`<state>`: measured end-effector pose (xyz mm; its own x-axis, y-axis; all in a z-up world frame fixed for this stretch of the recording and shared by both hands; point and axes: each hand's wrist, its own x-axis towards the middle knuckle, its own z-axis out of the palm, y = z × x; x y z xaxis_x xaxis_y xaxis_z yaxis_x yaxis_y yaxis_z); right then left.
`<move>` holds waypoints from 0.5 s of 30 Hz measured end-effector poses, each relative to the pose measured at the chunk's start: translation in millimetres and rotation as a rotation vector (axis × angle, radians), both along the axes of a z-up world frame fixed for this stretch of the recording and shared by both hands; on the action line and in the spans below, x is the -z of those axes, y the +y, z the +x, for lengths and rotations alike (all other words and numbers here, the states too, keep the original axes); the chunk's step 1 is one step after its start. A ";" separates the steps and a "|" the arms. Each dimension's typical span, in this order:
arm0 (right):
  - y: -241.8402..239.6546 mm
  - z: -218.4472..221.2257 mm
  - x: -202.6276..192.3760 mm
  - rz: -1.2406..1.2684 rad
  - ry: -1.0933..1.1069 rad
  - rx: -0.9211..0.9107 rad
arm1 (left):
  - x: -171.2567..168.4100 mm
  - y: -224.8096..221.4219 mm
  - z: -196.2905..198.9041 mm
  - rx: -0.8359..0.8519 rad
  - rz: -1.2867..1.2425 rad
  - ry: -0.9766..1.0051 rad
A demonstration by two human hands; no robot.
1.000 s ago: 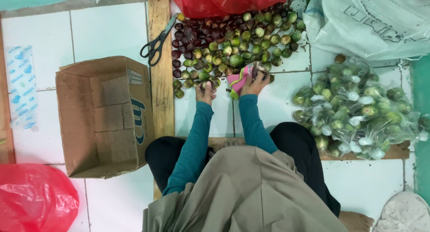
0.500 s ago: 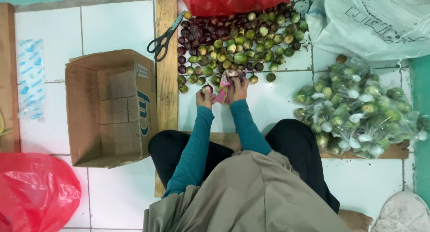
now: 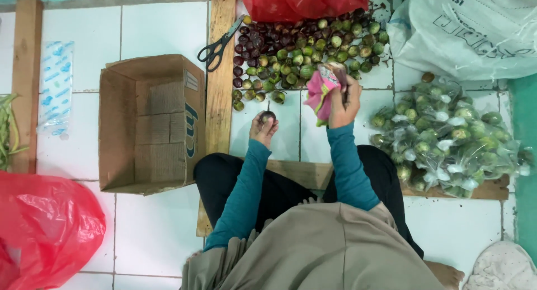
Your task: Bagging small fruits from a pile into individual plastic bags while sitting on the floor
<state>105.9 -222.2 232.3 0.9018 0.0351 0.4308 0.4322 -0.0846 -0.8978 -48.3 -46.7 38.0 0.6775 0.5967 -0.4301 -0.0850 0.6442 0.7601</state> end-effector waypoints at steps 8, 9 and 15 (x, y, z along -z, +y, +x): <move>-32.8 -139.9 34.6 -0.137 0.218 -0.196 | -35.5 -68.5 -43.1 0.206 0.224 -0.089; -30.5 -163.3 40.4 -0.267 0.273 -0.248 | -31.6 -77.1 -50.7 0.232 0.276 -0.085; -30.5 -186.3 59.1 -0.231 0.523 -0.120 | -15.2 -108.7 -90.0 0.363 0.604 -0.070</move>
